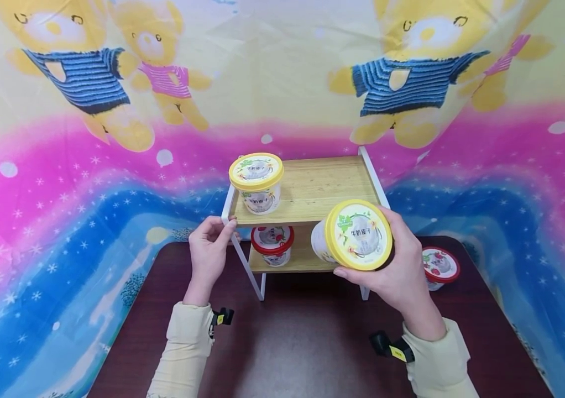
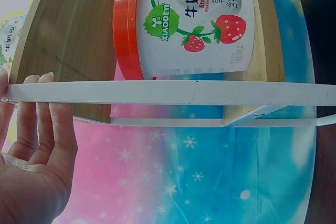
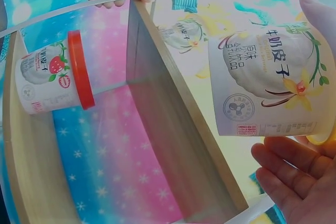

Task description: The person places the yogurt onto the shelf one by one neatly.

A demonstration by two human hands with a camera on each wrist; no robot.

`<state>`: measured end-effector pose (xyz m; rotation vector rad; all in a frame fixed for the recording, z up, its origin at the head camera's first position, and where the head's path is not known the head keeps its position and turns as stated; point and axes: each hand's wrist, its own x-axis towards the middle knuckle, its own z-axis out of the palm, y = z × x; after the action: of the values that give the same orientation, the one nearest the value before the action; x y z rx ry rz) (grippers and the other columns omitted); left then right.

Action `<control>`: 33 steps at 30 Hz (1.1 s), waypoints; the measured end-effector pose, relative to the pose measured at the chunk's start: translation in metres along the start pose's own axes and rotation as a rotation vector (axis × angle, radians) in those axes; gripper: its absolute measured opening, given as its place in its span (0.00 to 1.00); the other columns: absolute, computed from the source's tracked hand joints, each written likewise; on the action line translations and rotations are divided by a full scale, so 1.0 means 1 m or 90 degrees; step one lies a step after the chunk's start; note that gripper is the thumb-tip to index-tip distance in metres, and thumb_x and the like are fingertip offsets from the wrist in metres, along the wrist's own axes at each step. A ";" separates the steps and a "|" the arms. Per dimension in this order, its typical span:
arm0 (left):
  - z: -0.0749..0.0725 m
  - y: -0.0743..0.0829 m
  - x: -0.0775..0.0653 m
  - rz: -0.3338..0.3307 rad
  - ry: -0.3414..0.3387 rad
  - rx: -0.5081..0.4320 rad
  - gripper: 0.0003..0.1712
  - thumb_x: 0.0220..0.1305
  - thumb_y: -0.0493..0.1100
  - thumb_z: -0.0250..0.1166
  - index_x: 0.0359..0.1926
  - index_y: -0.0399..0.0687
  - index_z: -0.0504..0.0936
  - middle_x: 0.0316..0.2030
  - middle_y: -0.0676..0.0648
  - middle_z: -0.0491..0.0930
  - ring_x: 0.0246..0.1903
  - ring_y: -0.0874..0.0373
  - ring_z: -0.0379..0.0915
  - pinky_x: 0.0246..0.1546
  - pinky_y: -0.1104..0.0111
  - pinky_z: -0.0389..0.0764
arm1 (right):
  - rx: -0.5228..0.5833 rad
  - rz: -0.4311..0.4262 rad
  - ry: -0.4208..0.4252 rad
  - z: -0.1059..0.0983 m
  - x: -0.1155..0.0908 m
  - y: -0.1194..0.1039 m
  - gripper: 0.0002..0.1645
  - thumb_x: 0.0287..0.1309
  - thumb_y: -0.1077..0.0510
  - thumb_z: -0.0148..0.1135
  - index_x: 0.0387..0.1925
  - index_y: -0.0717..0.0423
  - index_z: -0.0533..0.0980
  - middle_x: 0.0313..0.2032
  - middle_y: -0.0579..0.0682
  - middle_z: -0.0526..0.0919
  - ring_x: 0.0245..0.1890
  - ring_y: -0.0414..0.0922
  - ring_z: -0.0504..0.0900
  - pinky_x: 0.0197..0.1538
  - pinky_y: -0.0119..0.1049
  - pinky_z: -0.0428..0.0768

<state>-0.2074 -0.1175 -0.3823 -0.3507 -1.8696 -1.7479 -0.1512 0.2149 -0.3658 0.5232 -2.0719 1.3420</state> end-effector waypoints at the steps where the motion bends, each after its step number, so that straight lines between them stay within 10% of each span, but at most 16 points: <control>1: 0.000 0.000 0.000 0.000 0.001 0.003 0.05 0.67 0.33 0.68 0.37 0.31 0.83 0.39 0.38 0.87 0.29 0.35 0.80 0.32 0.67 0.85 | 0.000 0.000 0.002 0.000 0.001 0.000 0.68 0.14 0.76 0.86 0.69 0.62 0.68 0.57 0.46 0.78 0.56 0.43 0.75 0.51 0.22 0.77; 33: -0.004 -0.033 0.002 0.016 -0.009 -0.001 0.10 0.68 0.45 0.70 0.40 0.40 0.85 0.40 0.46 0.88 0.28 0.50 0.82 0.33 0.63 0.86 | -0.026 0.020 0.031 0.001 0.032 0.001 0.66 0.23 0.73 0.86 0.71 0.53 0.68 0.59 0.47 0.77 0.57 0.42 0.74 0.52 0.25 0.75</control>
<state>-0.2267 -0.1257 -0.4088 -0.3866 -1.8651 -1.7354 -0.1758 0.2145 -0.3456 0.4376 -2.0714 1.3144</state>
